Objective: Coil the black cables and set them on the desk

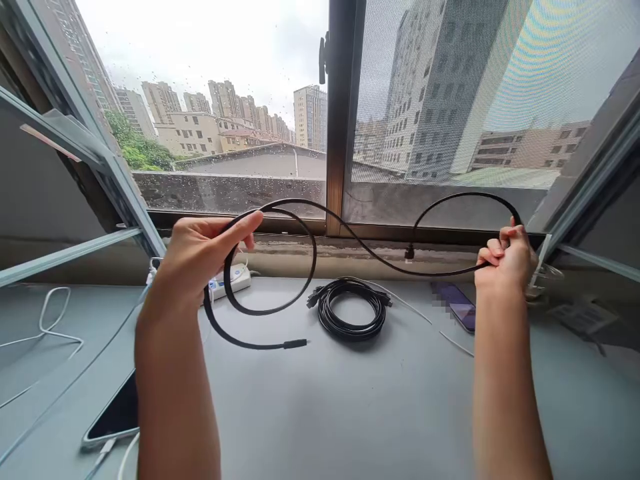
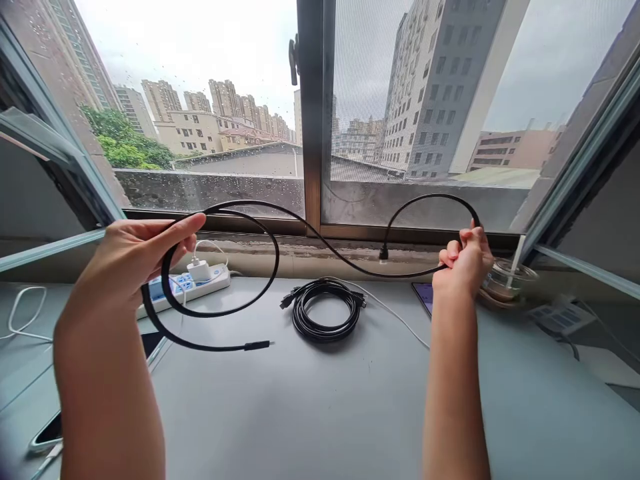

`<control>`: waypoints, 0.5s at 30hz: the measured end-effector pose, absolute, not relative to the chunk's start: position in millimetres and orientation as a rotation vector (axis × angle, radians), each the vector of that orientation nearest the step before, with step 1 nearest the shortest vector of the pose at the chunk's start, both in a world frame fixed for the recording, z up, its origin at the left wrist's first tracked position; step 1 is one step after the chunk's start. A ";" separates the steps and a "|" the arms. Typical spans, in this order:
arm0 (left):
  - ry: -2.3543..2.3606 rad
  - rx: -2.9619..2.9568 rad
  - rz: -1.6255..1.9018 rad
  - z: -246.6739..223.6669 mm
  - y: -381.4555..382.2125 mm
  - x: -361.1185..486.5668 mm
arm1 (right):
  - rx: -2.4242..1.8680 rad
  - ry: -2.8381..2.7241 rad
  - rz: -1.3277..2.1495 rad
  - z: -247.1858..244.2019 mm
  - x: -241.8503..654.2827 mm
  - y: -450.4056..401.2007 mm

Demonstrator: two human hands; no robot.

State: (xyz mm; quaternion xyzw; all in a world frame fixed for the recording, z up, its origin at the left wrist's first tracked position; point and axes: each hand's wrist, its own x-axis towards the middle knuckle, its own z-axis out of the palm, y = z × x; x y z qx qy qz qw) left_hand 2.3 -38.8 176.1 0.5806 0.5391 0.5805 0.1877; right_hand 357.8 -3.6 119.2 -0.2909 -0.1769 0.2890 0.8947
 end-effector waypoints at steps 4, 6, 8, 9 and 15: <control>1.460 1.590 1.570 176.5 -36.9 6.2 | -0.609 -0.386 0.477 120.5 356.4 -5.9; 1.426 1.545 1.555 177.0 -35.5 12.6 | -0.629 -0.401 0.426 121.3 354.1 -6.7; 1.416 1.486 1.591 177.3 -33.0 17.6 | -0.649 -0.420 0.387 121.4 352.5 -6.5; 1.411 1.453 1.624 177.2 -31.5 18.8 | -0.659 -0.430 0.362 121.1 352.1 -5.8; 1.380 1.356 1.885 174.4 -22.7 7.8 | -0.684 -0.470 0.210 115.5 356.0 0.9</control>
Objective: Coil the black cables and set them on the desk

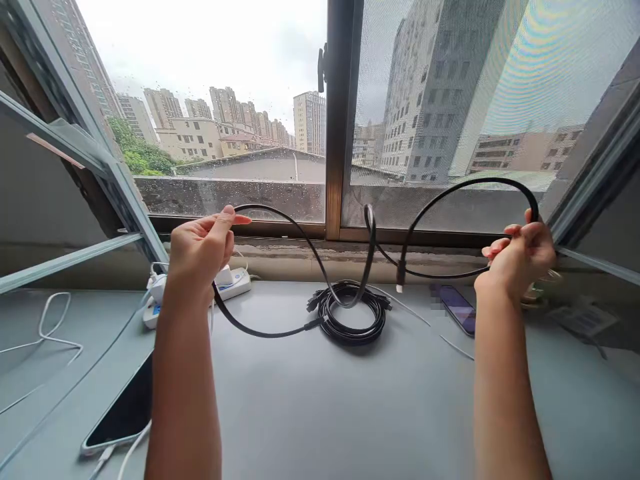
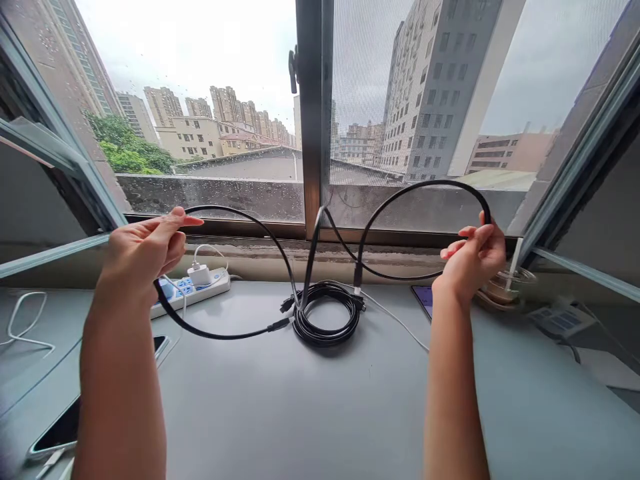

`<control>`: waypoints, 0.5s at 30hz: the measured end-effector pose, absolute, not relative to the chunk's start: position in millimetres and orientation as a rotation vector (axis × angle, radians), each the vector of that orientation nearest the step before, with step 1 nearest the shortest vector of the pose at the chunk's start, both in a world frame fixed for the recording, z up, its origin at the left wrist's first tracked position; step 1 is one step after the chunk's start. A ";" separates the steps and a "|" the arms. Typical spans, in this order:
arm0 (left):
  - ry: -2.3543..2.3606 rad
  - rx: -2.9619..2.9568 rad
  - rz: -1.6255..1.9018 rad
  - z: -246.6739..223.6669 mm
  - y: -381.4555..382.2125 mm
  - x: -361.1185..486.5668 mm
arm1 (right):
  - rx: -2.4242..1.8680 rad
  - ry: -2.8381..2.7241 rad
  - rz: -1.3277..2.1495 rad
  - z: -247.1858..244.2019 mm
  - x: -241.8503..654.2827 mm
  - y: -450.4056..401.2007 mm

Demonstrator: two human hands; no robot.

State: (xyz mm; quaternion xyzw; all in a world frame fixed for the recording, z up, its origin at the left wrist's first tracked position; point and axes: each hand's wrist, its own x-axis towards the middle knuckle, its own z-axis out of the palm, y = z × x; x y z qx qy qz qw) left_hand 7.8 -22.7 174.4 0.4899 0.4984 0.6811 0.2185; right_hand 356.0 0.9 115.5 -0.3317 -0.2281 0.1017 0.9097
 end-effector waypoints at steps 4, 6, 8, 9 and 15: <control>1.364 1.323 1.979 174.3 -20.2 -2.5 | -0.667 -0.502 0.212 110.8 359.2 6.3; 1.289 1.313 2.030 175.3 -20.7 -4.5 | -0.652 -0.549 0.204 108.2 360.4 10.8; 1.200 1.315 2.089 176.7 -22.6 -4.5 | -0.625 -0.619 0.164 105.6 361.2 16.2; 1.158 1.328 2.120 177.5 -24.0 -3.9 | -0.610 -0.662 0.138 104.6 361.3 18.5; 0.960 1.356 2.306 183.6 -38.2 2.8 | -0.631 -0.978 0.046 105.9 356.0 15.7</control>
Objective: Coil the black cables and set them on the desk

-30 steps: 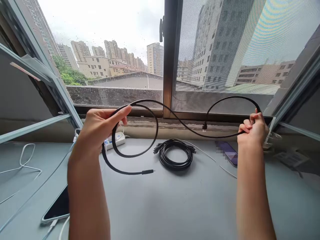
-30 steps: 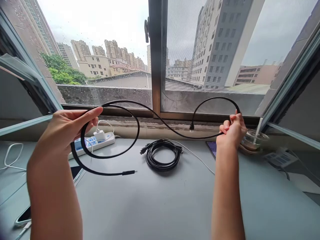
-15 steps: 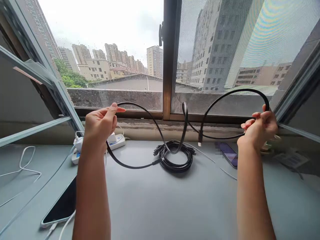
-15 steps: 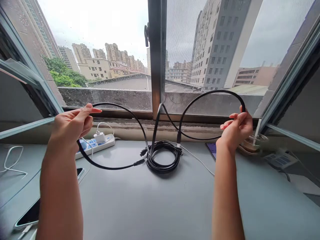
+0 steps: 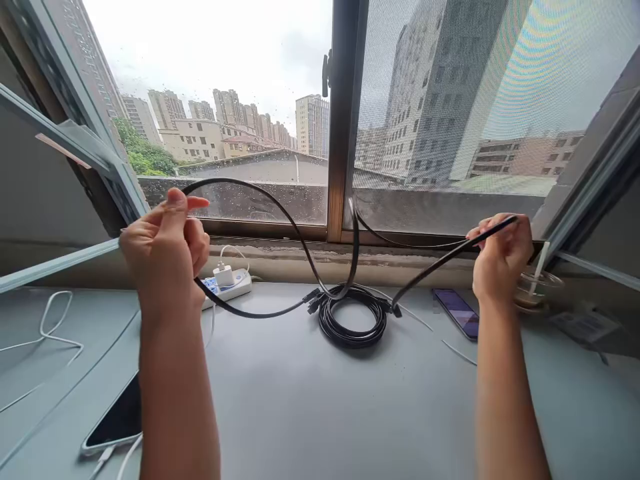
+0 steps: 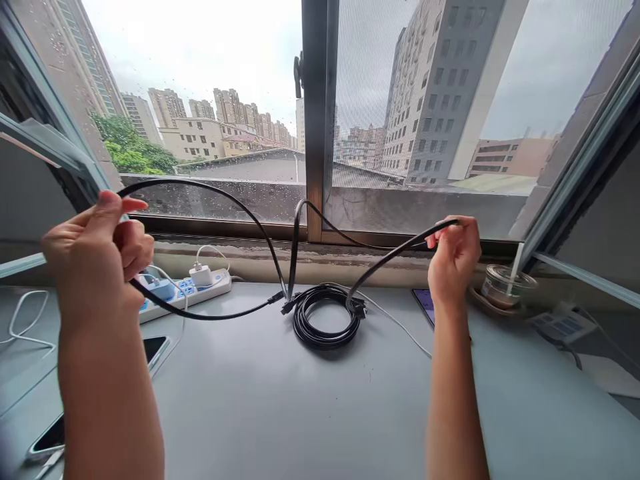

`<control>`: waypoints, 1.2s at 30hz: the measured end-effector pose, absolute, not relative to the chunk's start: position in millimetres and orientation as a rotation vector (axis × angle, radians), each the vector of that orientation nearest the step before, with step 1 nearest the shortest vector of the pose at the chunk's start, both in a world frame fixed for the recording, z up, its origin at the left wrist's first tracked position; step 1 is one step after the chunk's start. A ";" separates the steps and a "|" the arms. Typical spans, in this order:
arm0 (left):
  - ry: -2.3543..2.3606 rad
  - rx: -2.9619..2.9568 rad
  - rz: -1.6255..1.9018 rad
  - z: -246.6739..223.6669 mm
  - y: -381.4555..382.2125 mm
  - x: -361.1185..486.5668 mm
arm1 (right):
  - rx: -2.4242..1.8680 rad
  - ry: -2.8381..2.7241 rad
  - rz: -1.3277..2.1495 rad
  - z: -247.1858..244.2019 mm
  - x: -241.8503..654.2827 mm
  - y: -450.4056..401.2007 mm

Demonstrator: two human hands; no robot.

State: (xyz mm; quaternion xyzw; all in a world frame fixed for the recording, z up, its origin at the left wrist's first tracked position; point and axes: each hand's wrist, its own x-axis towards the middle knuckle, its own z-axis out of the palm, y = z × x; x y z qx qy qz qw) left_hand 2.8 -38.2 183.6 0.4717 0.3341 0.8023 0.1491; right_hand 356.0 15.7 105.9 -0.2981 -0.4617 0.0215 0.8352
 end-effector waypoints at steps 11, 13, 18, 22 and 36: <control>0.800 1.576 2.354 184.2 -73.1 34.0 | -0.691 -1.557 -0.400 129.2 314.4 -38.4; 0.786 1.582 2.347 182.9 -78.5 42.2 | -0.683 -1.581 -0.438 131.4 305.2 -42.5; 0.758 1.563 2.369 180.7 -86.0 56.5 | -0.827 -1.497 -0.079 130.5 284.4 -44.1; 0.835 1.590 2.292 179.2 -84.2 57.7 | -0.684 -1.533 0.306 126.7 269.6 -40.2; 1.023 1.557 2.340 185.3 -65.9 22.3 | -0.817 -1.254 0.753 142.5 330.6 -63.2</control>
